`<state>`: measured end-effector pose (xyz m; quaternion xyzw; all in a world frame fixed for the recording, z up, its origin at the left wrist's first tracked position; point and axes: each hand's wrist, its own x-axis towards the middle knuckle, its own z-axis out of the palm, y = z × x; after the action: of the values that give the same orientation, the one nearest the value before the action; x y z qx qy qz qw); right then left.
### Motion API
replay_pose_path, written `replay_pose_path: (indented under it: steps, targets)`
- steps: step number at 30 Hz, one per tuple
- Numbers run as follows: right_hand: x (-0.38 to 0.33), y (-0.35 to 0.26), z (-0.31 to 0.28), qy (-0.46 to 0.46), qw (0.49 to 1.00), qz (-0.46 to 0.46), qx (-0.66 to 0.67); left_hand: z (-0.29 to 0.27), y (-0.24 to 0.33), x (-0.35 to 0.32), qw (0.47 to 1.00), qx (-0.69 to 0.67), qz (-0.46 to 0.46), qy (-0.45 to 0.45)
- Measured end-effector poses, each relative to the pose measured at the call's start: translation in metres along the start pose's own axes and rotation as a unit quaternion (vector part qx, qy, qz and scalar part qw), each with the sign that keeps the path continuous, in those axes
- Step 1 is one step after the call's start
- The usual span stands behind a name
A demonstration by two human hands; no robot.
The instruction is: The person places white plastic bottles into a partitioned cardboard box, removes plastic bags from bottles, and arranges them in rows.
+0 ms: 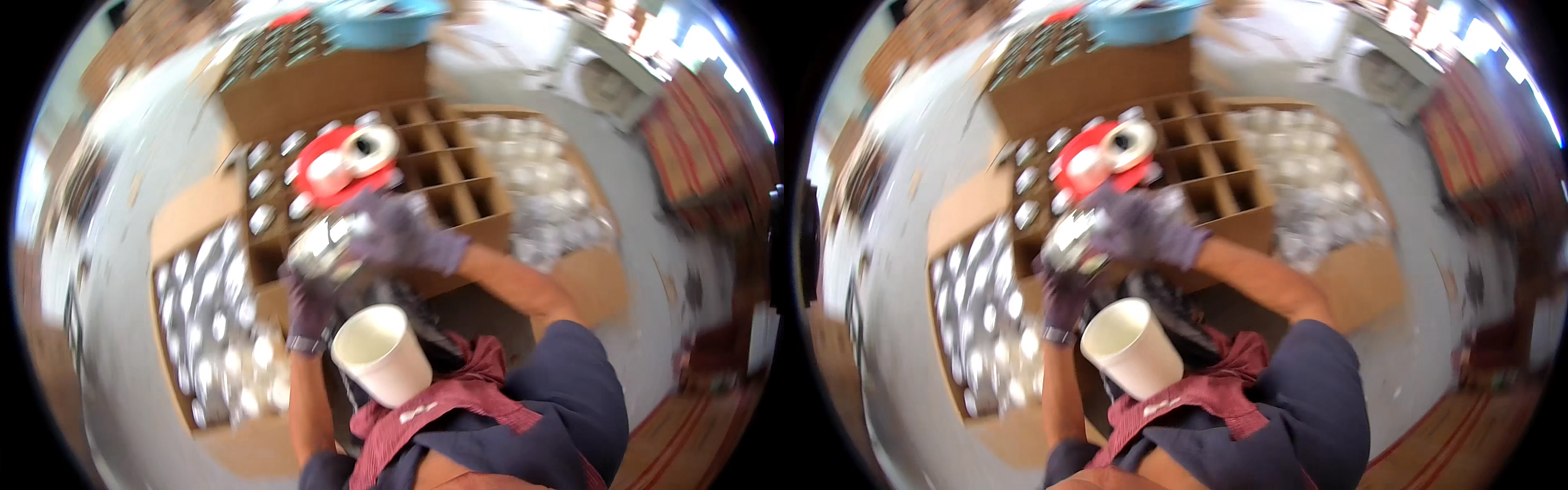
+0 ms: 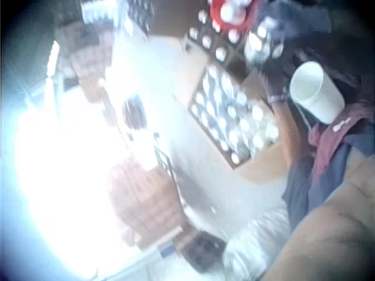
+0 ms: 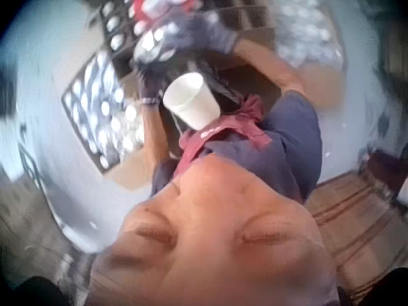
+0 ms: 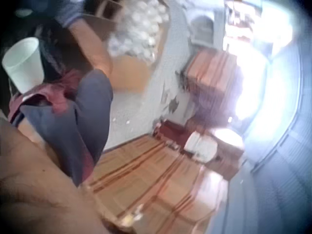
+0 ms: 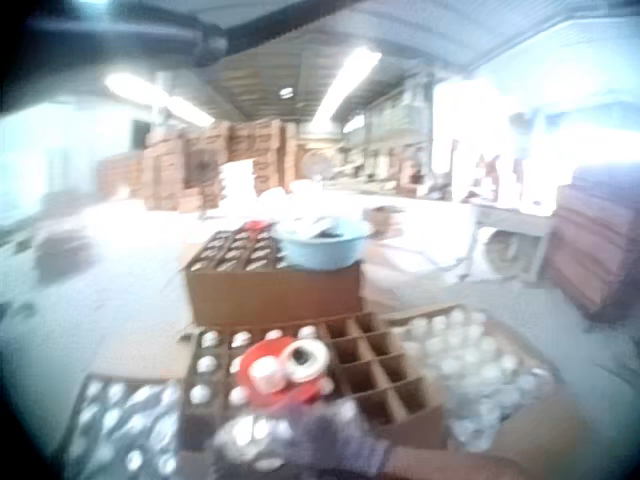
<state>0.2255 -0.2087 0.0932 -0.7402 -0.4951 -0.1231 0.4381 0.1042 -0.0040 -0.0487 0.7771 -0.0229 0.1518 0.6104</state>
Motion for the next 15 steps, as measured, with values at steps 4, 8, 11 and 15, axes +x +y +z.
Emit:
replay_pose_path:
  steps: [4,8,11,15]
  targets:
    - [-0.026,-0.004,0.023,0.089,0.996,-0.020,0.024,-0.005,0.036,-0.003,0.932,-0.316,-0.103,0.147]
    - [-0.066,-0.018,0.015,0.104,0.989,-0.046,0.096,-0.062,-0.019,-0.007,0.992,-0.064,0.005,0.110]
    - [-0.111,-0.013,-0.002,0.000,0.992,0.004,0.126,-0.039,0.078,0.012,0.952,-0.253,-0.151,0.079]
    - [-0.162,-0.023,0.011,-0.025,0.981,0.114,0.157,-0.051,0.146,0.000,0.997,0.027,-0.062,-0.037]
